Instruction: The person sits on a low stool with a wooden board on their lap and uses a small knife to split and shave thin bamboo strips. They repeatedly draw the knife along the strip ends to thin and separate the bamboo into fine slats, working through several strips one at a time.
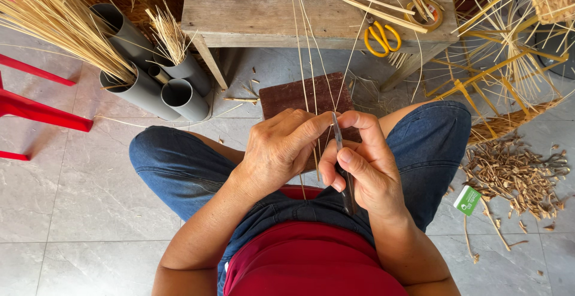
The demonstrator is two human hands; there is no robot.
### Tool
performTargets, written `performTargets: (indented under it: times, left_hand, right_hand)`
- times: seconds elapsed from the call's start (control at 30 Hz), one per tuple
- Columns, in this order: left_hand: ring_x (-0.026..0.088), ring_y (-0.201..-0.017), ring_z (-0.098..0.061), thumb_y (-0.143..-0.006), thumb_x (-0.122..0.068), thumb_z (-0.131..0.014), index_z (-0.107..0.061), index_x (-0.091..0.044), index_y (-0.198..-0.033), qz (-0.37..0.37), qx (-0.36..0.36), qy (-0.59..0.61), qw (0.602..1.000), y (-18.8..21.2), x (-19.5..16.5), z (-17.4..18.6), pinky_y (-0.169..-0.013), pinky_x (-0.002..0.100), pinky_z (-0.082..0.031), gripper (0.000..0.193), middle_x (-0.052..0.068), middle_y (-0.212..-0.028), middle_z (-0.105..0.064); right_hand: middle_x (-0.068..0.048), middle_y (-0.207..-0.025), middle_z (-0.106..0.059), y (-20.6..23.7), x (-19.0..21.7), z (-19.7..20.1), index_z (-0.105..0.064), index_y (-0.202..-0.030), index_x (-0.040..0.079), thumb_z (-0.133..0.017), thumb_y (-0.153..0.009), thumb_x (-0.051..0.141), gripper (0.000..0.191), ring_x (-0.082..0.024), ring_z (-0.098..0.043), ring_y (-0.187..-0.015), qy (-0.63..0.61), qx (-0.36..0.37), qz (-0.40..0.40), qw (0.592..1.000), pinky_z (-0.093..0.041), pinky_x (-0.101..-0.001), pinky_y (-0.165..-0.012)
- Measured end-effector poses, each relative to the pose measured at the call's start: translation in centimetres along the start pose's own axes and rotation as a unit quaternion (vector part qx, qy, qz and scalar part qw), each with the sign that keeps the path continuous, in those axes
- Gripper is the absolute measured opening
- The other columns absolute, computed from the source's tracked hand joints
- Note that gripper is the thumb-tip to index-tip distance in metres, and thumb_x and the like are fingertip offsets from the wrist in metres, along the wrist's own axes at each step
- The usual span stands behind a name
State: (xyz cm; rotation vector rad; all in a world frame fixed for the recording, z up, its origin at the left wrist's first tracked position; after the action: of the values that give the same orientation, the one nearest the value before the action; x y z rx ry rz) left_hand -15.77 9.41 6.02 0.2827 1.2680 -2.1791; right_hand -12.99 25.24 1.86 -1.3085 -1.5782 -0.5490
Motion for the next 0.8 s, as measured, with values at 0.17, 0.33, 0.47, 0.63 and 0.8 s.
performTargets:
  times: [0.17, 0.33, 0.47, 0.63, 0.8]
  left_hand:
    - [0.020, -0.076, -0.065, -0.087, 0.003, -0.073, -0.063, -0.010, -0.127, 0.008, 0.004, -0.022, 1.000, 0.6, -0.1, -0.4, -0.065, 0.035, -0.054, 0.043, 0.002, -0.086, -0.062]
    - [0.021, -0.080, -0.067, -0.087, 0.002, -0.074, -0.063, -0.008, -0.127, -0.001, -0.001, -0.026, 1.000, 0.7, -0.1, -0.4, -0.068, 0.034, -0.056, 0.042, 0.003, -0.093, -0.066]
    - [0.021, -0.079, -0.067, -0.086, 0.002, -0.074, -0.064, -0.009, -0.123, -0.004, -0.011, -0.022, 1.000, 0.6, -0.3, -0.6, -0.067, 0.033, -0.056, 0.041, 0.003, -0.091, -0.067]
    - [0.024, -0.081, -0.069, -0.089, 0.001, -0.076, -0.066, -0.006, -0.117, 0.009, -0.031, 0.036, 0.999, 0.6, 0.0, -0.6, -0.071, 0.035, -0.057, 0.031, 0.006, -0.092, -0.068]
    - [0.025, -0.082, -0.069, -0.092, -0.001, -0.077, -0.066, -0.004, -0.111, 0.011, -0.050, 0.059, 0.997, 0.2, 0.3, -0.2, -0.072, 0.035, -0.057, 0.023, 0.007, -0.096, -0.070]
  right_hand:
    - [-0.014, -0.081, -0.062, 0.2, -0.5, 0.1, -0.039, -0.142, 0.005, -0.057, -0.110, 0.020, 0.039, -0.013, -0.052, -0.066, 0.000, -0.008, 0.004, 1.000, -0.043, -0.0240, -0.061]
    - [-0.013, -0.080, -0.061, 0.1, -0.6, 0.4, -0.039, -0.142, 0.004, -0.057, -0.111, 0.020, 0.039, -0.012, -0.051, -0.066, 0.014, -0.008, 0.005, 1.000, -0.043, -0.0239, -0.062]
    - [-0.014, -0.081, -0.061, -0.2, -0.7, 0.4, -0.040, -0.138, 0.004, -0.056, -0.113, 0.019, 0.034, -0.012, -0.050, -0.066, -0.005, -0.010, 0.006, 1.000, -0.042, -0.0233, -0.062]
    - [-0.018, -0.083, -0.064, -0.4, -0.2, 0.3, -0.038, -0.140, 0.007, -0.054, -0.111, 0.019, 0.035, -0.012, -0.051, -0.064, -0.028, 0.011, -0.004, 1.000, -0.043, -0.0234, -0.060]
    - [-0.019, -0.083, -0.064, -1.1, -0.8, 0.2, -0.038, -0.142, 0.009, -0.052, -0.112, 0.018, 0.035, -0.012, -0.050, -0.062, -0.027, 0.013, -0.023, 0.999, -0.042, -0.0228, -0.059]
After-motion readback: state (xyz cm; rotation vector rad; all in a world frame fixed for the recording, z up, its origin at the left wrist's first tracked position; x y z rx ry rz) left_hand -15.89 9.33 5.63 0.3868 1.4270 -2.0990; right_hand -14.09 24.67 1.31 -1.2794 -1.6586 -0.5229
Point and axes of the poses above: each hand's wrist, its own y-axis away from the middle knuckle, its own z-axis out of the back of the hand, x = y × z, the point moved 5 cm from there along -y, towards the middle knuckle
